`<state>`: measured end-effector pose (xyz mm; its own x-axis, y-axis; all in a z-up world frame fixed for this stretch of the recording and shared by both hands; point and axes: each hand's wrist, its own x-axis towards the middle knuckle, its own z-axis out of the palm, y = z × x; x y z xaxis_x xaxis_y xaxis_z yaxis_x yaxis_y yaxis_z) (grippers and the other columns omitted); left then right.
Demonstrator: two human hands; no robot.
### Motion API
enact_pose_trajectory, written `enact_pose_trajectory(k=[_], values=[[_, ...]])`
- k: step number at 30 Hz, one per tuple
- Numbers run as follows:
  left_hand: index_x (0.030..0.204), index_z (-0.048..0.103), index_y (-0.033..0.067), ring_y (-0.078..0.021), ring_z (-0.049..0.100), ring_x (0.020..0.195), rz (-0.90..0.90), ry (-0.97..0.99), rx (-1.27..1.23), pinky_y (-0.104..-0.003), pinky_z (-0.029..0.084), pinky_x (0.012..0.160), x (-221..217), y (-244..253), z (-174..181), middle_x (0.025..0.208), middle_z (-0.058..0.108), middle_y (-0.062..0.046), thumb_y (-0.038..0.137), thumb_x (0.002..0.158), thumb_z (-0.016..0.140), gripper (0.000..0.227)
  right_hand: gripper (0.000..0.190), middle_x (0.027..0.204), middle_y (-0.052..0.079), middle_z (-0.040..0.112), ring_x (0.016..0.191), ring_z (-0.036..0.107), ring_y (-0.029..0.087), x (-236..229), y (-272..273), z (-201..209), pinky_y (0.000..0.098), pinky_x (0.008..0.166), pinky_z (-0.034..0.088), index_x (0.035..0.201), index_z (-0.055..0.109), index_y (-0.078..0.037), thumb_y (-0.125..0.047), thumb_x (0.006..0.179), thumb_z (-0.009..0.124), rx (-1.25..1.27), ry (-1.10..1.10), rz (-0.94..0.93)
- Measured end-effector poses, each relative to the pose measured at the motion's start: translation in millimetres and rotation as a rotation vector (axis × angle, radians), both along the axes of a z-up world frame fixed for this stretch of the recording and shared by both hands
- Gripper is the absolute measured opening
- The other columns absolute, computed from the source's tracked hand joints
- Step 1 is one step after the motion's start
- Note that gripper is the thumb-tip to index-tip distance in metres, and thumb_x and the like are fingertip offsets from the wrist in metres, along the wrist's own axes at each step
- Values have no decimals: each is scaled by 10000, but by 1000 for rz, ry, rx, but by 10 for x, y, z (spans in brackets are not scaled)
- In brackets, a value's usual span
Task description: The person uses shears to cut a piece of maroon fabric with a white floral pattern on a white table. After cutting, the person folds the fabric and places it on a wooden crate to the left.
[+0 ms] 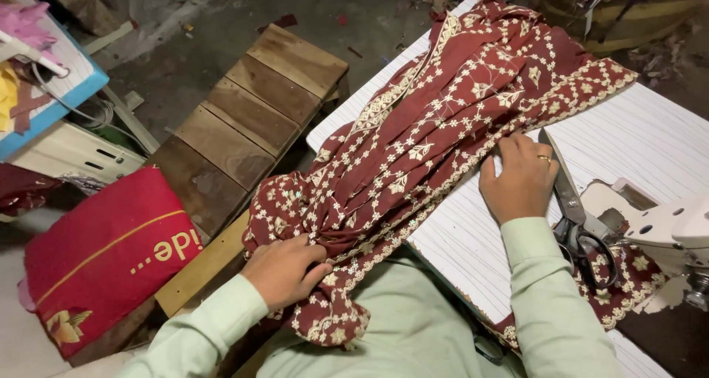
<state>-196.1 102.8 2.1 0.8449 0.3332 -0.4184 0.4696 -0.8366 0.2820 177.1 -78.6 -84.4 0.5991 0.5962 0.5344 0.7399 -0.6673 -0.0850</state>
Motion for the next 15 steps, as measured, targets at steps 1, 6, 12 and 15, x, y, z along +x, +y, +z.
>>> enact_pose_trajectory(k=[1,6,12,15], values=[[1000,698,230,-420,710,896,-2,3,-5,-524,576,728,81,-19,-90,958,668,-106,444,966,515,284,259,1217,47,679,1134,572,309,64,13,-82,420,855,407,1093,729,-145,-270,867,731,-5,3,-2],[900,783,148,-327,686,887,-100,19,305,-446,533,714,692,-281,123,1014,685,-116,551,869,682,417,90,969,46,625,989,610,327,111,83,-180,428,790,435,938,642,-132,-134,851,662,48,-86,142],[1044,642,101,-340,605,995,-288,-887,128,-431,504,745,1762,-430,244,1125,567,-156,360,924,663,286,65,1031,56,617,1075,594,311,-43,-1,-83,417,862,446,969,614,-124,-118,912,643,-7,-75,189],[1526,329,199,-440,455,1310,-232,-557,103,-540,421,968,2255,-439,18,1510,404,-97,284,772,762,874,215,1137,113,622,1157,589,342,-132,-56,48,430,962,435,1130,605,-65,-10,928,556,47,51,263]])
